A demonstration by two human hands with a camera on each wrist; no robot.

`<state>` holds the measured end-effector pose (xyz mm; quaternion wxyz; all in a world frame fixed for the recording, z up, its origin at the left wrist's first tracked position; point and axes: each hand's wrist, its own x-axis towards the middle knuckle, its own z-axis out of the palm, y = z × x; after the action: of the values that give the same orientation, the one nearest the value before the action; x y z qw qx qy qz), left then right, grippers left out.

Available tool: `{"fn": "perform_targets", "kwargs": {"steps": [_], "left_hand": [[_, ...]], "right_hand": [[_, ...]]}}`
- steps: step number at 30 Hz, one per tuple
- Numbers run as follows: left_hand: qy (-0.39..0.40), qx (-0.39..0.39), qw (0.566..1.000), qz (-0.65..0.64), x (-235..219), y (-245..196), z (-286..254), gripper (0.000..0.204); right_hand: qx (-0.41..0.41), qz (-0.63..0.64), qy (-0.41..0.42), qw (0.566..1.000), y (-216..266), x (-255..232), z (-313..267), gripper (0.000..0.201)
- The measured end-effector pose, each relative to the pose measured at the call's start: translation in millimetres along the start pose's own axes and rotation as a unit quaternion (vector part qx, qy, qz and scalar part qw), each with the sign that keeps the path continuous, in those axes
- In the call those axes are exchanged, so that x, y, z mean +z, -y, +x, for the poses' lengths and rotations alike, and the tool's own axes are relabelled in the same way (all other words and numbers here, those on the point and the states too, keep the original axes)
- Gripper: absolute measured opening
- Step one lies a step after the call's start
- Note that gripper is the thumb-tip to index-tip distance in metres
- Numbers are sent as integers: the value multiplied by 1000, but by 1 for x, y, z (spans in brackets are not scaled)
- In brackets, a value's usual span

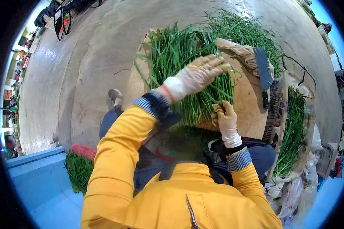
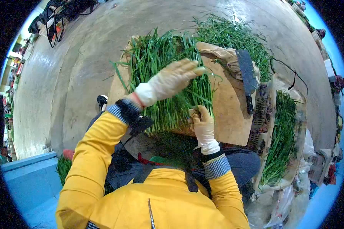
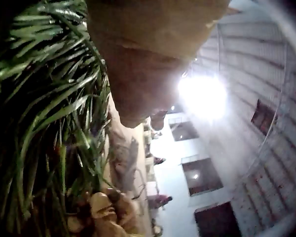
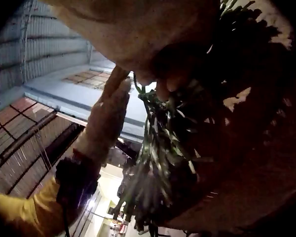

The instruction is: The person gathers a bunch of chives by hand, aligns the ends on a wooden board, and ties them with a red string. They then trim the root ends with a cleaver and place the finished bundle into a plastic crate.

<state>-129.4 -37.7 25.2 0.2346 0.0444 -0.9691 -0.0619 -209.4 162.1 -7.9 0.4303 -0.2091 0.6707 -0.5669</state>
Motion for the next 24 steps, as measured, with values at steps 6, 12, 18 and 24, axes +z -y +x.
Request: {"fn": "perform_targets", "kwargs": {"steps": [6,12,18,24], "left_hand": [[156,21,988,3,56,25,-14,62],[152,12,988,-6,59,24,-20,61],[143,6,990,7,57,22,-19,61],[160,-2,987,-8,56,23,-20,59]], "right_hand": [[-178,-117,87,973,8,-20,-23,27],[88,-320,579,745,117,-61,-32,21],[-288,-313,461,779,204,-130,26,26],[-131,135,183,965,145,-72,101,31]]}}
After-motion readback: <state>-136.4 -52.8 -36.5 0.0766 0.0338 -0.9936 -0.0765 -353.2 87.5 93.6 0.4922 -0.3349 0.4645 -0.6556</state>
